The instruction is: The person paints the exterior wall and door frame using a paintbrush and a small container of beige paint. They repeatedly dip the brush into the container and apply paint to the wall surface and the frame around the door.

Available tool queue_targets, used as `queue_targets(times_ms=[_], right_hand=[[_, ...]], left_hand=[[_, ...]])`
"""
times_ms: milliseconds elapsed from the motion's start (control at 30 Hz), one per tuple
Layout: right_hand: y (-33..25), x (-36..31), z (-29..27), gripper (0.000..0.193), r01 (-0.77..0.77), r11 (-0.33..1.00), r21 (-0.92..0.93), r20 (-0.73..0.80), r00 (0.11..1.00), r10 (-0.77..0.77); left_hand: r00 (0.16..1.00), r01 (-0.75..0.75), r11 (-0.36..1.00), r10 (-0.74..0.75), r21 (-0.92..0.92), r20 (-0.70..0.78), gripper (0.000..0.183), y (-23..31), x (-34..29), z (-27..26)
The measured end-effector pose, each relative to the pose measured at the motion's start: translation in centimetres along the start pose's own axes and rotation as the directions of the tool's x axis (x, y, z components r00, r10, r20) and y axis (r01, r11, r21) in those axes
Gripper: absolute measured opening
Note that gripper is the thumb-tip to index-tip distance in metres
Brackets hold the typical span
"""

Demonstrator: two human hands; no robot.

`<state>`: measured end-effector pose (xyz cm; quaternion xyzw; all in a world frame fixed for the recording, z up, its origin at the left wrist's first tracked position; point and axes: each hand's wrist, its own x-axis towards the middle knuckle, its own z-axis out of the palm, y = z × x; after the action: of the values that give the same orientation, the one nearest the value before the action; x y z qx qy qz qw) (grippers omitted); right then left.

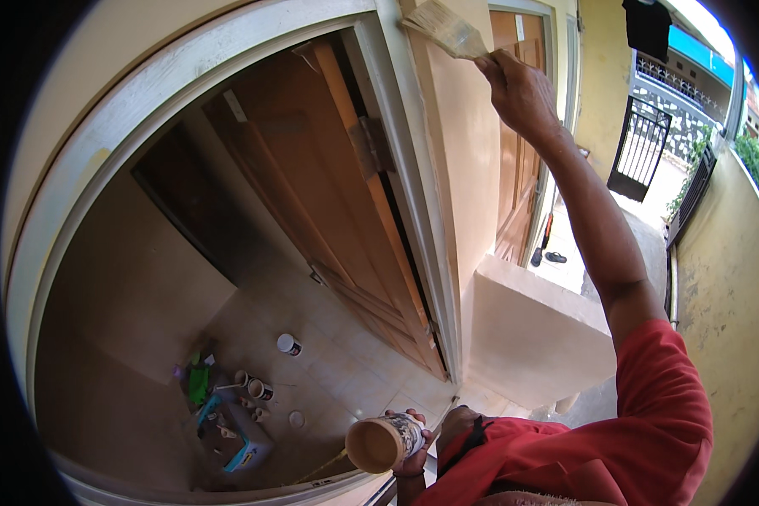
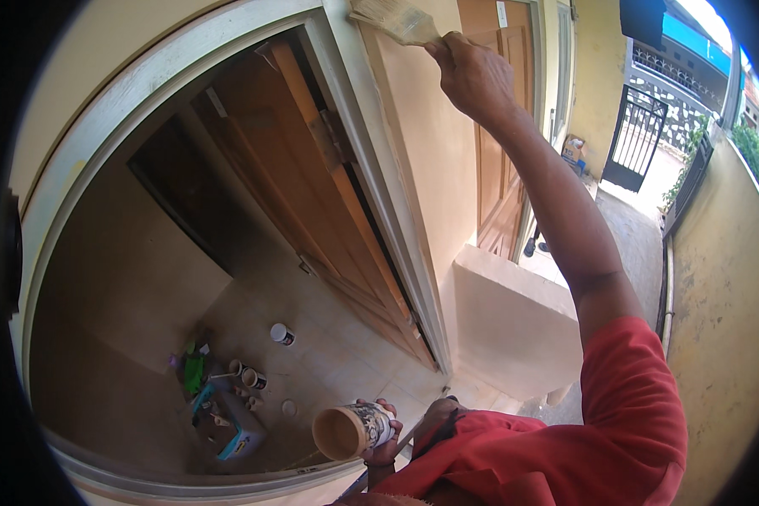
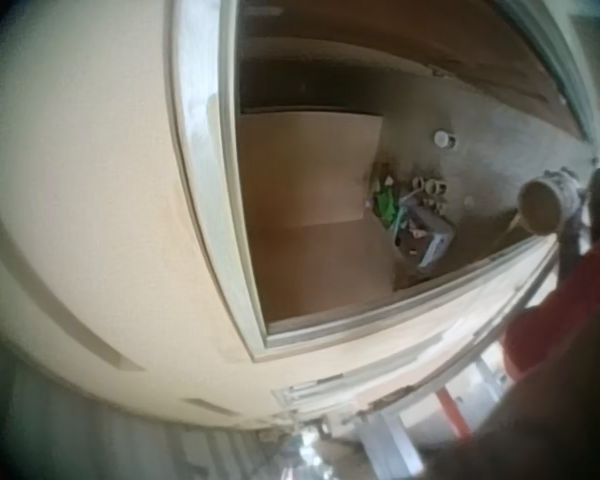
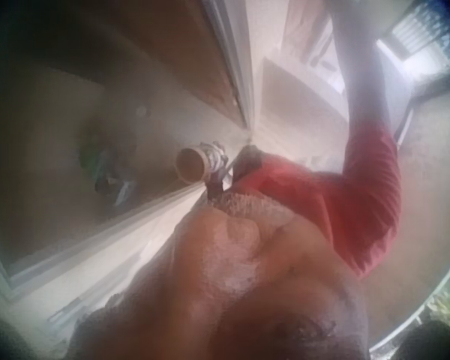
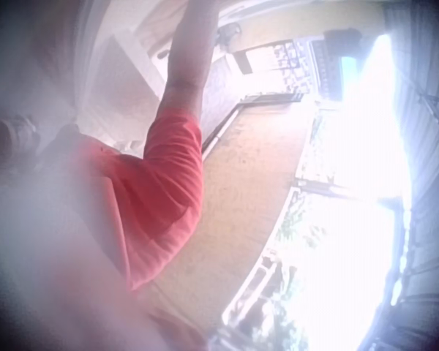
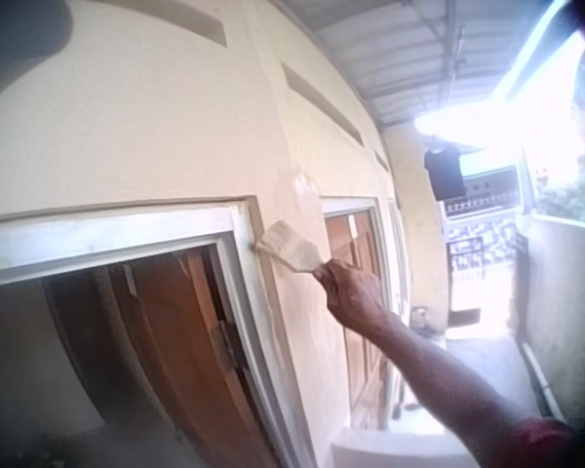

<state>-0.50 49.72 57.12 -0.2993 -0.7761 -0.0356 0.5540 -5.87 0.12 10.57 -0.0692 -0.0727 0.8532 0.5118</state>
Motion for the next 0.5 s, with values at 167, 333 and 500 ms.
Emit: queue_targets(times_ms=[167,333,500], right_hand=[[2.0,-1.4,-1.6,0.04,-0.182,0.983,-0.006,0.067,0.981,0.182],[3.0,-4.2,-2.5,0.036,-0.224,0.946,0.233,0.066,0.975,0.214],[2.6,-4.3,-4.0,0.035,-0.011,0.997,0.075,-0.043,0.999,0.014]], left_hand=[[1.0,0.005,1.0,-0.006,0.006,0.029,0.05,-0.3,0.1,0.4],[0.999,-0.003,0.999,0.001,0.036,0.046,0.051,-0.3,0.3,0.4],[0.999,-0.002,1.0,0.002,-0.007,0.039,0.049,-0.1,0.2,0.7]])
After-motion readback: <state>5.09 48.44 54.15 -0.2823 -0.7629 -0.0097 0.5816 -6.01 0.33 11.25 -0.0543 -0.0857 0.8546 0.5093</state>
